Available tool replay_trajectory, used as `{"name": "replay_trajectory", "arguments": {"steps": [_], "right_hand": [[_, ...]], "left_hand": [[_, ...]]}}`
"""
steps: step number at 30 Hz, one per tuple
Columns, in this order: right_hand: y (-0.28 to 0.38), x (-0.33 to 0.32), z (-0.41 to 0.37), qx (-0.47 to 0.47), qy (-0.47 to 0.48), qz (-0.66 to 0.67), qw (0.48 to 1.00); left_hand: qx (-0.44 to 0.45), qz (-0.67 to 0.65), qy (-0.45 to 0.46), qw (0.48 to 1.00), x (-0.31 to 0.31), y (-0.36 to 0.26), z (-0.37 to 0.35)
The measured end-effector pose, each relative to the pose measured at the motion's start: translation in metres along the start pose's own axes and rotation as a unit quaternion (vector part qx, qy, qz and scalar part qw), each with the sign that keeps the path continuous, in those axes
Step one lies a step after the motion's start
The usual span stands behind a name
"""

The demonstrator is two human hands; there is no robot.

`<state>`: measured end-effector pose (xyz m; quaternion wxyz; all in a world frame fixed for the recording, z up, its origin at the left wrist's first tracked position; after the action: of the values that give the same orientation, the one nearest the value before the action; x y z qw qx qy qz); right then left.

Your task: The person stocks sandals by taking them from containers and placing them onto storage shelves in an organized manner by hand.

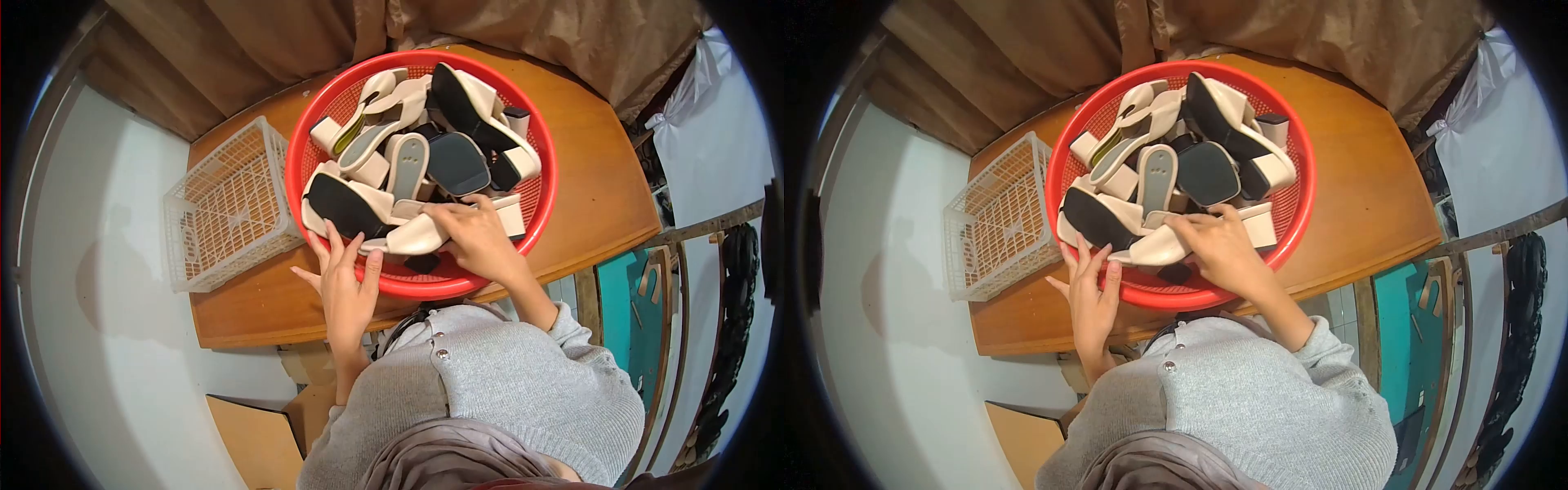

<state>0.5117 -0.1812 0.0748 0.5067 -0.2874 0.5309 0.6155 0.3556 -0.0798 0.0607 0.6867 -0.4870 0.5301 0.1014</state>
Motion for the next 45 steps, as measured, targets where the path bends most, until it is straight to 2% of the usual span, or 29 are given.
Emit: {"name": "replay_trajectory", "arguments": {"steps": [1,3,4,5,7,9,10,11,13,14,15,17,19,21,22,23,24,25,26,27,29,31,33,34,37,39,41,42,45], "right_hand": [[0.000,-0.002,-0.004,0.000,0.011,0.026,1.000],[-0.004,-0.016,-0.005,0.017,-0.014,0.093,0.995],[-0.007,-0.018,-0.003,0.018,-0.014,0.095,0.995],[-0.013,-0.027,-0.002,0.033,-0.060,0.099,0.993],[-0.018,-0.053,-0.001,0.050,-0.179,0.105,0.977],[-0.018,-0.063,0.003,0.093,-0.234,0.131,0.959],[-0.011,-0.066,0.006,0.076,-0.232,0.112,0.963],[-0.001,-0.063,0.014,0.074,-0.163,0.119,0.977],[0.025,-0.053,0.014,-0.097,-0.142,0.047,0.984],[0.024,-0.038,0.012,-0.089,-0.121,0.121,0.981],[0.025,-0.033,0.011,-0.081,-0.099,0.194,0.973],[0.014,-0.044,0.003,-0.100,-0.069,0.253,0.960],[-0.005,-0.038,0.000,-0.023,0.142,0.378,0.914],[-0.044,-0.063,-0.001,-0.015,-0.107,0.321,0.941],[-0.067,-0.072,-0.001,0.032,-0.162,0.232,0.959],[-0.088,-0.080,0.003,0.086,-0.193,0.240,0.947],[-0.112,-0.073,0.006,0.080,-0.230,0.115,0.963],[-0.132,-0.057,0.009,0.129,-0.182,0.032,0.974],[-0.142,-0.049,0.013,0.187,-0.125,0.050,0.973],[-0.150,-0.040,0.014,0.245,-0.067,0.069,0.965],[-0.155,-0.041,0.014,0.257,-0.050,0.115,0.958],[-0.168,-0.034,0.011,0.269,-0.030,0.163,0.949],[-0.179,-0.022,0.011,0.210,-0.053,0.516,0.829],[-0.174,-0.023,0.008,0.188,-0.057,0.487,0.851],[-0.159,-0.020,0.003,0.232,-0.069,0.533,0.811],[-0.149,-0.022,0.001,0.123,-0.215,0.334,0.910],[-0.096,-0.044,-0.005,0.148,-0.193,0.167,0.955],[-0.076,-0.054,-0.005,0.094,-0.226,0.145,0.959],[-0.025,-0.042,-0.020,0.033,-0.167,-0.007,0.985]], "left_hand": [[0.013,0.001,0.028,1.000,0.006,-0.008,-0.001],[0.024,-0.026,-0.004,0.999,0.017,-0.022,-0.003],[0.076,-0.223,-0.090,0.968,0.010,-0.034,-0.003],[0.124,-0.409,-0.173,0.887,0.000,-0.039,-0.007],[0.132,-0.471,-0.124,0.863,0.009,-0.051,-0.006],[0.176,-0.521,-0.006,0.835,0.029,-0.076,0.000],[0.181,-0.583,0.017,0.791,0.043,-0.080,0.006],[0.187,-0.643,0.041,0.742,0.056,-0.083,0.013],[0.017,-0.740,0.008,0.672,0.072,-0.077,0.023],[-0.016,-0.814,0.009,0.581,0.084,-0.064,0.034],[0.009,-0.797,-0.009,0.604,0.075,-0.063,0.039],[0.011,-0.803,-0.025,0.596,0.075,-0.050,0.041],[0.007,-0.805,0.003,0.593,0.067,-0.050,0.042],[0.001,-0.800,0.029,0.600,0.057,-0.054,0.039],[-0.057,-0.778,-0.042,0.624,0.057,-0.047,0.039],[-0.056,-0.778,-0.043,0.624,0.058,-0.045,0.038],[-0.040,-0.796,-0.025,0.603,0.060,-0.043,0.037],[-0.022,-0.814,-0.005,0.580,0.062,-0.040,0.037],[0.008,-0.839,0.060,0.540,0.067,-0.041,0.034],[0.008,-0.839,0.063,0.540,0.068,-0.042,0.032],[-0.038,-0.799,0.005,0.601,0.071,-0.035,0.029],[-0.049,-0.799,0.019,0.599,0.073,-0.035,0.028],[-0.056,-0.800,0.035,0.596,0.074,-0.037,0.028],[-0.037,-0.803,0.056,0.592,0.072,-0.043,0.028],[-0.022,-0.791,0.096,0.604,0.074,-0.051,0.027],[-0.017,-0.779,0.111,0.617,0.081,-0.053,0.030],[-0.030,-0.749,0.060,0.660,0.091,-0.042,0.029],[-0.028,-0.741,0.051,0.669,0.089,-0.043,0.028],[-0.036,-0.727,0.033,0.685,0.087,-0.046,0.020]]}}
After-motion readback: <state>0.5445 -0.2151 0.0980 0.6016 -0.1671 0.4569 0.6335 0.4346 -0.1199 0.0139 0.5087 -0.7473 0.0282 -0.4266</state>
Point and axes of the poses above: each hand's wrist, its own z-axis towards the middle knuckle, its own x-axis out of the palm, y = z × x, the point moved 7 cm from there along z, towards the middle knuckle, and after that the axes turned 3 degrees about -z, right-handed, at the moved point
